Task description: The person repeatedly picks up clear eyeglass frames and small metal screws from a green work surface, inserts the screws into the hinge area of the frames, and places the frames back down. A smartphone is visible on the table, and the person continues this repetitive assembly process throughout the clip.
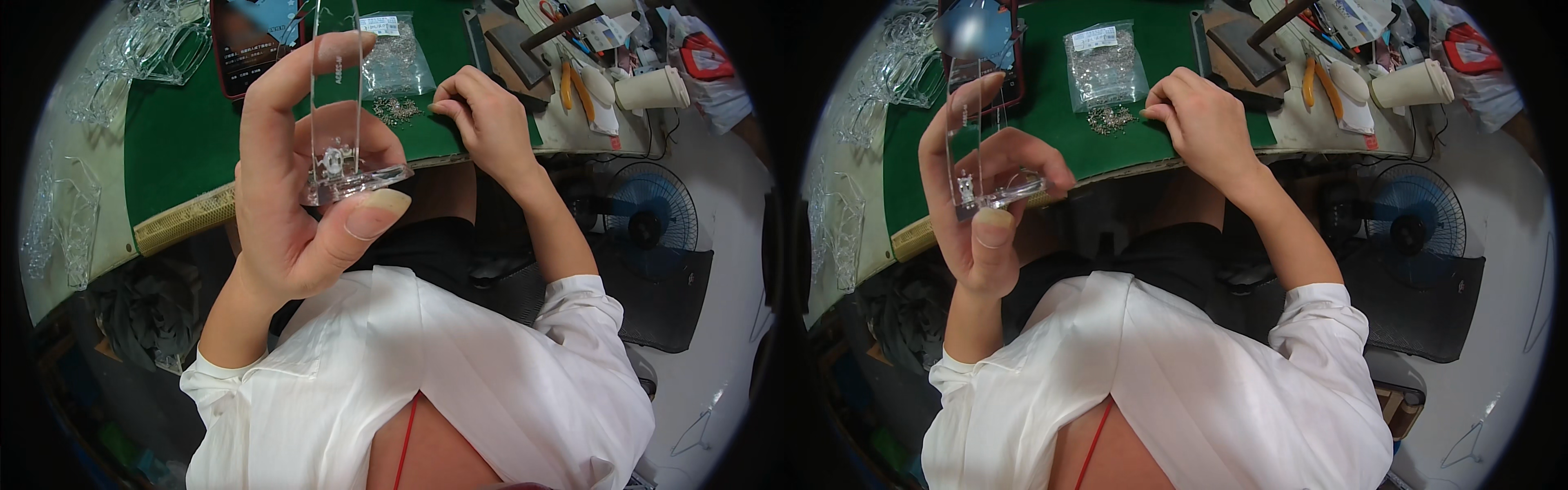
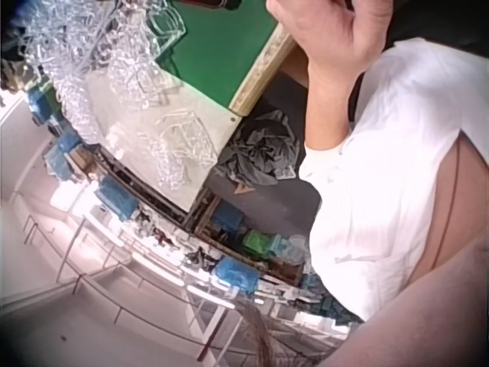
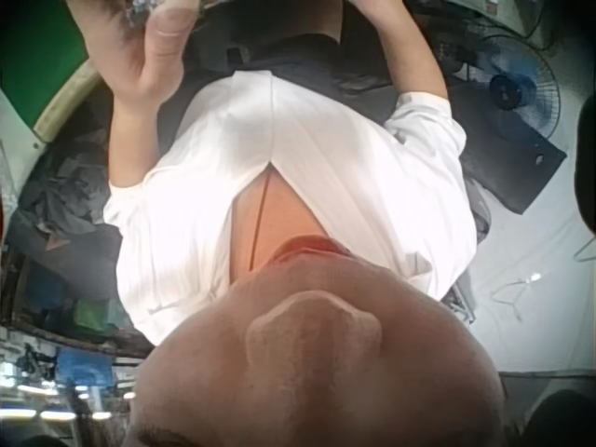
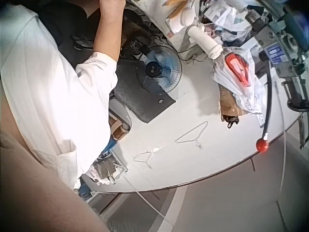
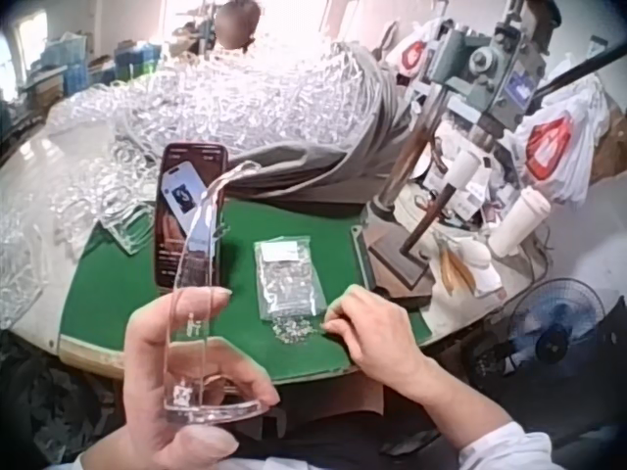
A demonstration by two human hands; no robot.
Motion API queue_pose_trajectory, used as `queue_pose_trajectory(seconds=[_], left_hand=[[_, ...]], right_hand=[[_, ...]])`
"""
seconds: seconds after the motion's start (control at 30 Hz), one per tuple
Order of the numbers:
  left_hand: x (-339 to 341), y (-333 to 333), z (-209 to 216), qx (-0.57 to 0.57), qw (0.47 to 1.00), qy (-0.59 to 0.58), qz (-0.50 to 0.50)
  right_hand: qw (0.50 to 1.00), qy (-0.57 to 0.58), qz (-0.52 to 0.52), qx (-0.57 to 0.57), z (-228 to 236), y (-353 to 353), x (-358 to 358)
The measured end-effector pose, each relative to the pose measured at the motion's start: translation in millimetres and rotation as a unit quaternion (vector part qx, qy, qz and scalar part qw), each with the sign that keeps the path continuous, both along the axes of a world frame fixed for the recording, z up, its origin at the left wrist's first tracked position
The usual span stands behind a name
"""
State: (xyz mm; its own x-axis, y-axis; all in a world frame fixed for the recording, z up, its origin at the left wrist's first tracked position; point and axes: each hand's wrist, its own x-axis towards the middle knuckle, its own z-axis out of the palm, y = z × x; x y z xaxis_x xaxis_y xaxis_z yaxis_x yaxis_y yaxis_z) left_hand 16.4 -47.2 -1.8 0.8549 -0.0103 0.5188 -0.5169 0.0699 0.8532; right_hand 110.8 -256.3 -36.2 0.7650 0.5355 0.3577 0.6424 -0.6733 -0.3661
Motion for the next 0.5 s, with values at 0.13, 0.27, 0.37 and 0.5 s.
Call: queue_pose_trajectory(seconds=[0.13,0.27,0.37,0.5], left_hand=[[-0.1,0.9,-0.9,0.006,1.000,0.000,-0.010],[-1.1,1.7,-3.2,0.008,1.000,-0.003,-0.016],[-0.5,2.3,-4.4,0.006,1.000,-0.009,-0.015],[-0.4,2.5,-3.6,0.012,1.000,-0.004,-0.016]], right_hand=[[1.000,0.001,0.018,0.024,-5.2,-1.5,4.3],[0.998,0.030,0.048,0.031,-1.2,-8.2,4.0],[0.995,0.071,0.052,0.048,0.5,-13.7,2.7],[0.991,0.101,0.061,0.069,1.2,-16.9,7.4]])
